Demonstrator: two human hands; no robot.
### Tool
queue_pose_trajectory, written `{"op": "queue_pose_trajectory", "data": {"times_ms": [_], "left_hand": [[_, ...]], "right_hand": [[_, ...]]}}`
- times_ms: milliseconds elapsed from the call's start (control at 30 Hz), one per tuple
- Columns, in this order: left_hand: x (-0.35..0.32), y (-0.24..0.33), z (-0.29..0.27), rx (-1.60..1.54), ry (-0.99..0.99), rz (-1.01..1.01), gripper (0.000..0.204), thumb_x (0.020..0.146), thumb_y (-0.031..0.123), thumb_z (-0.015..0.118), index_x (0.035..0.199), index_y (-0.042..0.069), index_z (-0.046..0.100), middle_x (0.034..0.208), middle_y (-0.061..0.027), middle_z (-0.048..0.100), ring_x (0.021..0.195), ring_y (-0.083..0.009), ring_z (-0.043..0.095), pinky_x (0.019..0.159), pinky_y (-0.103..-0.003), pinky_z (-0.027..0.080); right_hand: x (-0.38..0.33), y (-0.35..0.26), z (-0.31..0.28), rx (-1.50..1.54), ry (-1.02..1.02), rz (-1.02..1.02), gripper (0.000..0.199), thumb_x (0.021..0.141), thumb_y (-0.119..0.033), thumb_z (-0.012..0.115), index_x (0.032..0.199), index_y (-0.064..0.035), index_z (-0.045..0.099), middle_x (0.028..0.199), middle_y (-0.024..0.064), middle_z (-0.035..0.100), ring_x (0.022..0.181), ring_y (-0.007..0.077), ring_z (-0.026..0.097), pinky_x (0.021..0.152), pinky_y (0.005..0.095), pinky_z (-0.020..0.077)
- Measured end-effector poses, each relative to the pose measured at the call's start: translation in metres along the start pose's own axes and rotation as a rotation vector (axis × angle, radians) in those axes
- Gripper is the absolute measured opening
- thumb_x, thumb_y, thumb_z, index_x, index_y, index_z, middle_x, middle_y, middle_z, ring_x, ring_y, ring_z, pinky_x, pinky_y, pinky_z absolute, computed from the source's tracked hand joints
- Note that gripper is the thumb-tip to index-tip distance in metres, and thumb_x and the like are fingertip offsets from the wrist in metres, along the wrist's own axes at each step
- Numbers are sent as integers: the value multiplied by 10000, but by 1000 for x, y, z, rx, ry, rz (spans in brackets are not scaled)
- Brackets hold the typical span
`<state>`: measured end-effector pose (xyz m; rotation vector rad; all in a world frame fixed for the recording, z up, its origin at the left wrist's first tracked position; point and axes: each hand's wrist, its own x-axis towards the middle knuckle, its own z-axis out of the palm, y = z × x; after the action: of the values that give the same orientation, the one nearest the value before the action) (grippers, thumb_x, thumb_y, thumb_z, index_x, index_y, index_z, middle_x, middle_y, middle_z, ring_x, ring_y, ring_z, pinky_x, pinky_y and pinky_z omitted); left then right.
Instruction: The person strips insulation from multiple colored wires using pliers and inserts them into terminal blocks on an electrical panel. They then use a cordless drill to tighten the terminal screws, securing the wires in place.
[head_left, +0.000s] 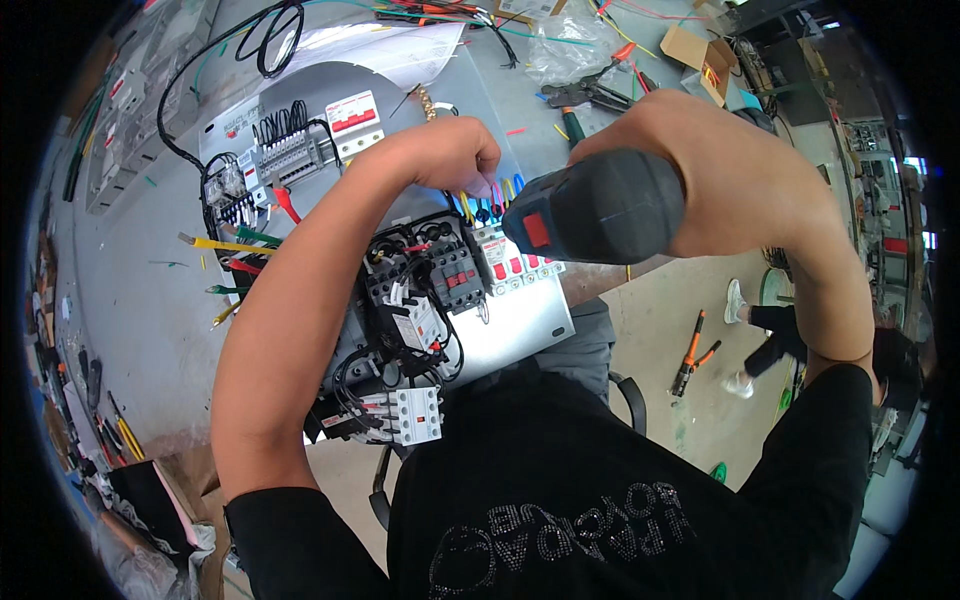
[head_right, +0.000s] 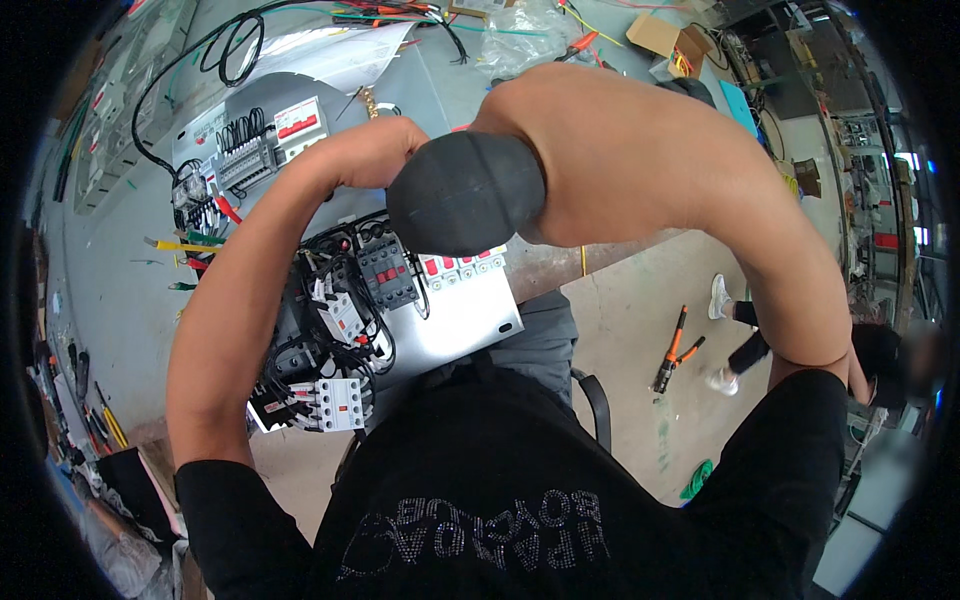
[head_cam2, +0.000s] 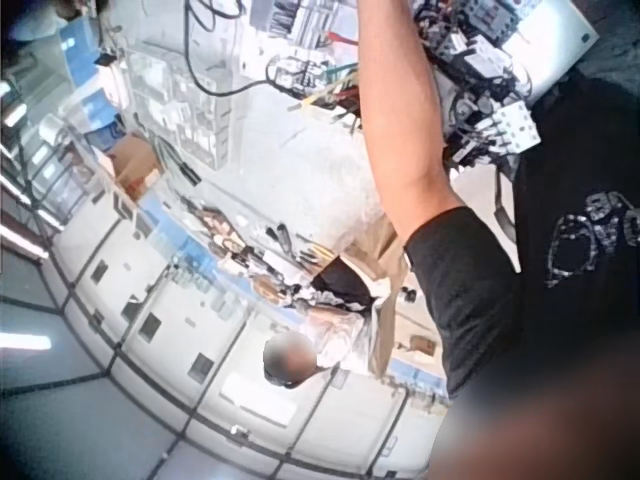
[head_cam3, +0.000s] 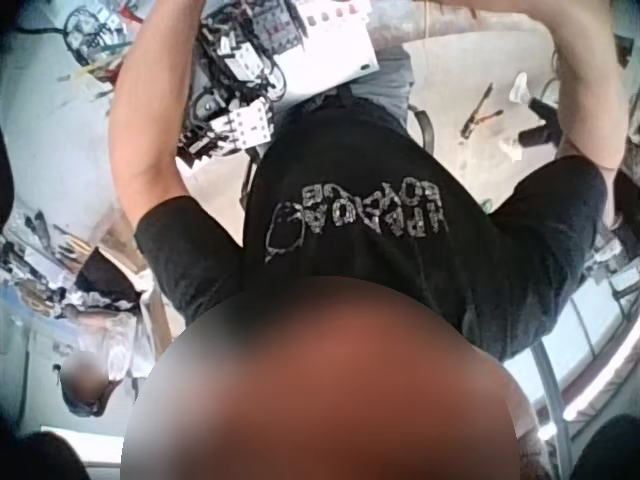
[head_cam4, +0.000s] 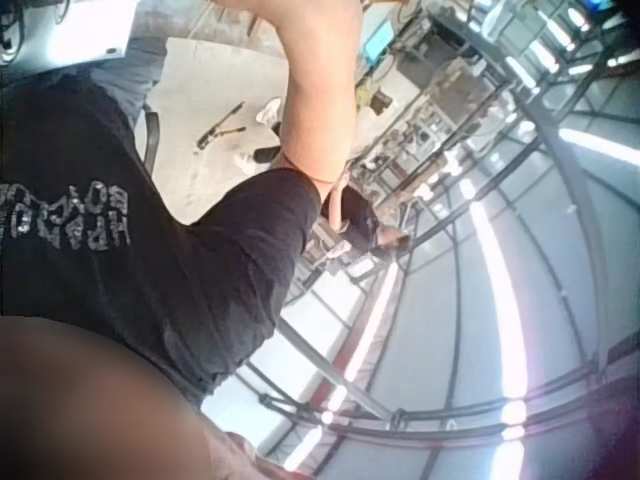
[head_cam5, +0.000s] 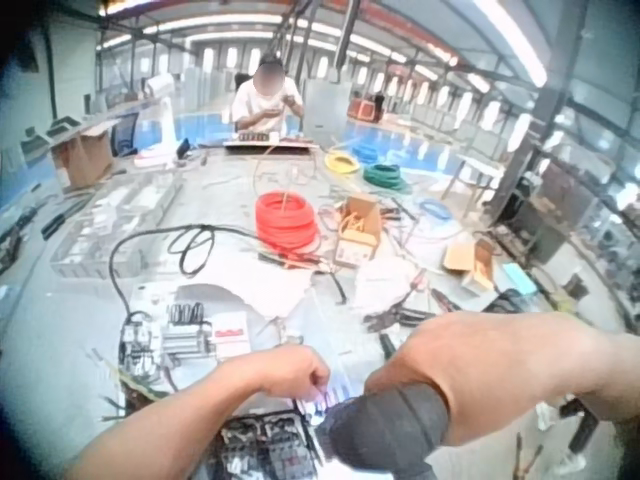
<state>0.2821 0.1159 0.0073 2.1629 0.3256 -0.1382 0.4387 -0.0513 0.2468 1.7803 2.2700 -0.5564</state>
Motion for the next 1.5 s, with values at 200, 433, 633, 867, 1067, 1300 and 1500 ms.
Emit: {"op": "queue_pose_trajectory", "data": {"times_ms": [200,433,633,867,1067,1300,1500], "left_hand": [[3,-1,2,-47,-18,15,153,794,138,836,902,46,779,807,-80,757,745,-187,719,685,-342,562],[-24,16,-14,-59,-47,-52,216,806,146,841,979,34,776,909,-100,776,867,-218,734,771,-355,568],[-35,23,-23,116,-81,-132,178,815,98,817,963,15,765,866,-83,769,787,-156,719,717,-311,551],[-25,15,-10,-105,-101,-131,130,826,92,809,926,24,765,842,-73,768,757,-155,738,677,-307,574],[-26,6,-12,-290,-149,-184,121,854,91,775,947,14,765,838,-59,757,768,-129,723,695,-285,571],[-26,10,-17,-204,-178,-154,98,853,89,750,909,10,760,824,-42,746,763,-120,712,690,-277,567],[-22,9,-15,-164,-201,-171,95,839,80,743,907,14,758,796,-35,734,734,-117,699,669,-277,565]], "right_hand": [[-3,-20,-7,83,-68,63,517,640,-95,869,1143,-117,750,999,116,729,981,330,693,899,440,537],[-6,1,-18,167,-67,-51,278,697,-75,781,959,5,730,851,197,719,835,378,710,749,431,557],[-23,5,-15,198,-25,-62,594,573,-27,859,1150,6,727,987,191,754,922,344,744,861,412,582],[-11,-1,-1,233,-62,-43,569,587,-27,847,1143,4,732,996,201,753,922,351,740,875,410,582],[-4,-9,-4,200,-85,-50,530,621,-36,827,1143,-15,737,1022,202,755,969,362,735,896,403,572],[7,-21,-7,166,-109,-15,552,628,-96,836,1172,-74,743,1040,181,749,1016,370,705,936,423,528],[10,-22,-5,60,-65,-48,627,591,-133,864,1205,-130,738,1106,139,723,1084,353,651,975,417,485]]}}
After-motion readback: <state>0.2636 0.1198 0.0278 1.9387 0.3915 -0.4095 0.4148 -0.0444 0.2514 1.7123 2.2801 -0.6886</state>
